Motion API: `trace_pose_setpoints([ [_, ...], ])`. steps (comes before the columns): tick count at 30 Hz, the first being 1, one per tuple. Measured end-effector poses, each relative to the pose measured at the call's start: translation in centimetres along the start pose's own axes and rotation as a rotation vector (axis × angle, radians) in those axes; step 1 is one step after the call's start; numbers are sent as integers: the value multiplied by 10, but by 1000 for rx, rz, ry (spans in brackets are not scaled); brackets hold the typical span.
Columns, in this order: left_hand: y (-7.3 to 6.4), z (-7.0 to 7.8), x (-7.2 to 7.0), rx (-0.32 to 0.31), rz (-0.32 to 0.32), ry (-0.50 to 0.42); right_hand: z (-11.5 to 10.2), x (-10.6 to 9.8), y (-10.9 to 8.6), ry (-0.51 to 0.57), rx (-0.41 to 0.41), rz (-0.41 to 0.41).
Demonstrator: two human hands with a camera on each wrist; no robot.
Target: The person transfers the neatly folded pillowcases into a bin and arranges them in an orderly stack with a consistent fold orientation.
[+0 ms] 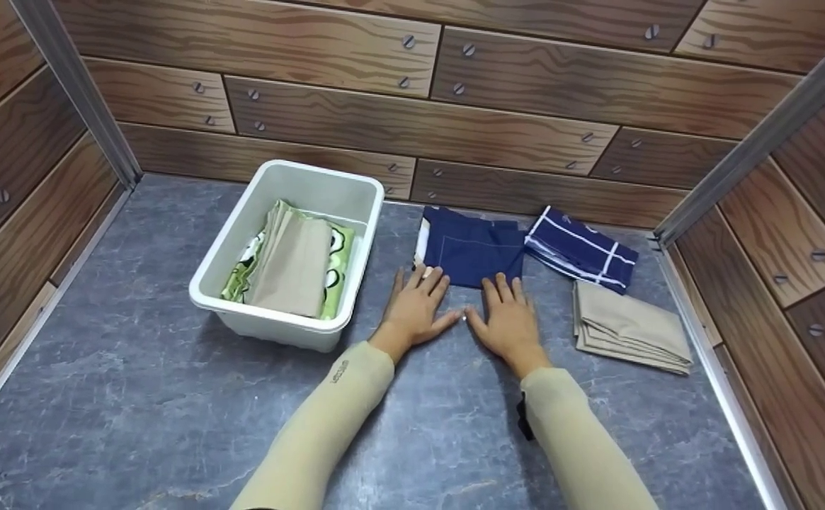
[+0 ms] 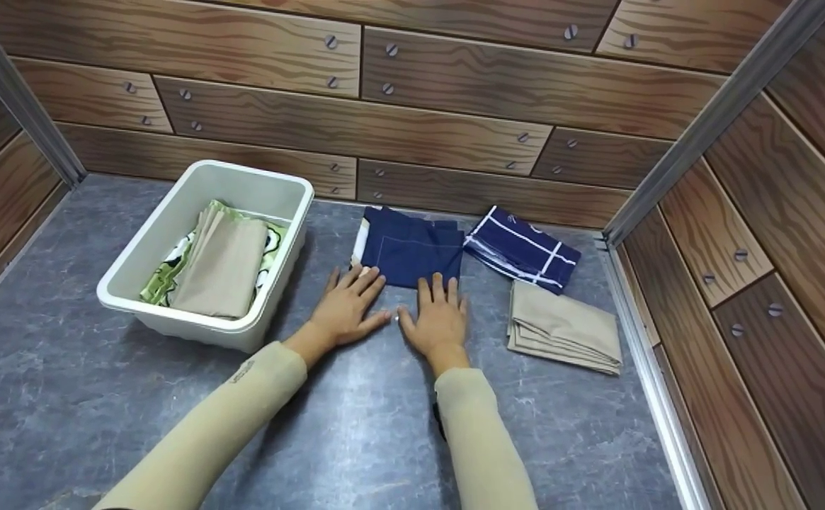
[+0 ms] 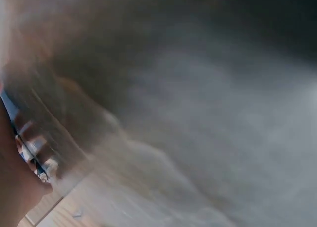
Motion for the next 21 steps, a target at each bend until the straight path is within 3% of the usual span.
trace_pose_setpoints([
  [10,-8,5,2,12,-43,51,-7,-2,-8,-17,25,28],
  [21,-14,9,2,-3,-10,30,-11,1,-16,-30,35,27],
])
Point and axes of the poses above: each hand's wrist, its own y-axis towards the middle knuckle, its own x-axis out of the palm, z = x × y, the point moved 2 cm from there along y, towards the middle knuckle, and after that the axes turned 9 degrees about x, right-handed, at the moved point
